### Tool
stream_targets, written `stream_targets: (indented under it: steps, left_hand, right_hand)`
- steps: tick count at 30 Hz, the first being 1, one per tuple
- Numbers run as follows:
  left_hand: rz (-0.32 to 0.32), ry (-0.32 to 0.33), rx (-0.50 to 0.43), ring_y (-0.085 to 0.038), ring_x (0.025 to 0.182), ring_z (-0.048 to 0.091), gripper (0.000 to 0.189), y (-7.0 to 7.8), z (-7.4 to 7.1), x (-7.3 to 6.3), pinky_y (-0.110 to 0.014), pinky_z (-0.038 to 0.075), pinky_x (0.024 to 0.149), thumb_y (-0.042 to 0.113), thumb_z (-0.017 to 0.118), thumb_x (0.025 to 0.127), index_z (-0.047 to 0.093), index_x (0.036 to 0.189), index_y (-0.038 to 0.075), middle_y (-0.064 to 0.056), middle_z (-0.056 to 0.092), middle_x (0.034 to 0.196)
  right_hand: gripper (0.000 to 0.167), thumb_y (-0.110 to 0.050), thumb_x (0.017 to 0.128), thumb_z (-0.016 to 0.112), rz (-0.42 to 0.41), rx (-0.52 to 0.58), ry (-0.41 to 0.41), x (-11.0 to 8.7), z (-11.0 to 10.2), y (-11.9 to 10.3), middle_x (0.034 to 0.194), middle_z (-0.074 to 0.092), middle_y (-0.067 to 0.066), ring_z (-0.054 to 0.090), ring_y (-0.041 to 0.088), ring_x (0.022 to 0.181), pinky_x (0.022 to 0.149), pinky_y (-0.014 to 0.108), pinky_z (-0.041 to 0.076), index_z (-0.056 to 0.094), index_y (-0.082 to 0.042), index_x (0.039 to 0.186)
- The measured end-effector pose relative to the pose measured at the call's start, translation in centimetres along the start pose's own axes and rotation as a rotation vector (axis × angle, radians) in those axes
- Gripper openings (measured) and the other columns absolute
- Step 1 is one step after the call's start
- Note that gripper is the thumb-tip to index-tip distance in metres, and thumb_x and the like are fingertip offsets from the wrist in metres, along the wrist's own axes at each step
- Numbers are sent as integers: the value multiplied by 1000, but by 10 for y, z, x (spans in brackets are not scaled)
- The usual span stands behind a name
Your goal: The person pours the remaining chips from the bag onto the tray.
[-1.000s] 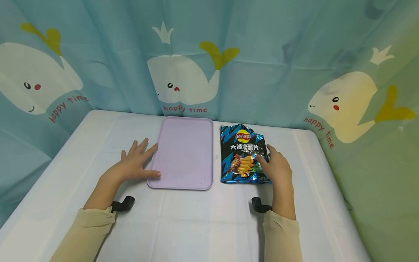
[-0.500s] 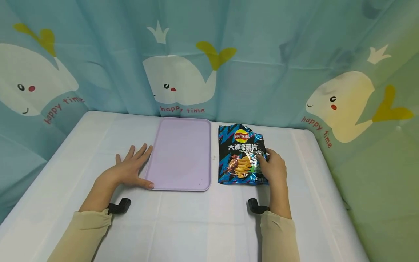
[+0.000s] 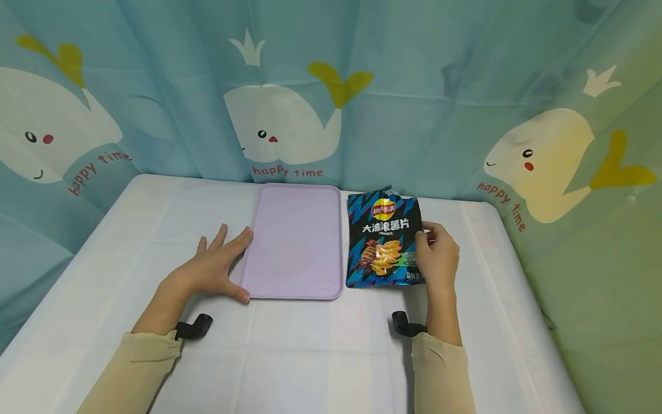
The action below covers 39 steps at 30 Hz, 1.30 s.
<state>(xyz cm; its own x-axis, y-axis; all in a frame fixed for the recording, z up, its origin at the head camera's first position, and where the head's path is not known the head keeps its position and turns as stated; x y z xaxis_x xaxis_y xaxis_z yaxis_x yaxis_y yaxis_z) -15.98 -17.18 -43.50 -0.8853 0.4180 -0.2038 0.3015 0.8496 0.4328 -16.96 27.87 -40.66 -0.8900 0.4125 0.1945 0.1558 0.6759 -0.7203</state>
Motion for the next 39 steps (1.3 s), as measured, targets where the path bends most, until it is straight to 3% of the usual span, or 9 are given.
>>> stream_targets:
  steps: [6,14,23,31,39]
  left_hand:
    - [-70,-28,58,-58,146,-9,144,1,1,0,-88,-5,97,77,82,52,10,162,18,-15,5,168]
    - [-122,-51,84,-61,145,-6,141,5,-1,-2,-91,2,92,80,80,53,11,162,21,-24,4,165]
    - [-122,-40,71,-60,146,4,133,9,-9,-3,-90,11,93,73,83,57,21,160,19,-24,15,163]
    - [-123,-38,75,-60,146,5,133,5,-7,-2,-90,11,92,76,81,56,21,160,19,-24,15,163]
    - [-122,-34,80,-60,145,6,132,9,-5,-2,-91,13,92,75,82,57,21,160,19,-24,16,163]
  right_hand:
    - [33,-26,101,55,-63,79,131,-3,-12,-16,104,69,15,56,17,88,74,24,43,69,-2,119]
    - [30,-30,102,56,-158,140,181,-12,-23,-42,103,69,9,53,5,86,73,15,43,69,-6,116]
    - [26,-24,99,63,-364,244,243,-23,-24,-61,100,71,10,56,0,82,70,13,45,71,-4,114]
    - [17,-11,94,68,-593,263,298,-25,-17,-69,93,73,16,59,9,80,75,13,45,72,2,104]
    - [10,-2,89,71,-670,285,280,-30,-12,-73,93,74,14,63,15,80,77,13,46,75,2,97]
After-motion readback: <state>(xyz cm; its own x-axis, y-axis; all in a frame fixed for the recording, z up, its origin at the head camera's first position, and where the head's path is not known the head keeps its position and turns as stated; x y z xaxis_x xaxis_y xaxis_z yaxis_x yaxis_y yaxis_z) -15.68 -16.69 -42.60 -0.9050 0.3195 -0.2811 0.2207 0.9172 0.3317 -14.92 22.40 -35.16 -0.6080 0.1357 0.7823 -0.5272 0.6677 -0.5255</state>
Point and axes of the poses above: each hand's wrist, its own x-axis towards the middle knuckle, its own z-axis out of the palm, y = z × x, the point moved 1 cm from there along x, towards the middle knuckle
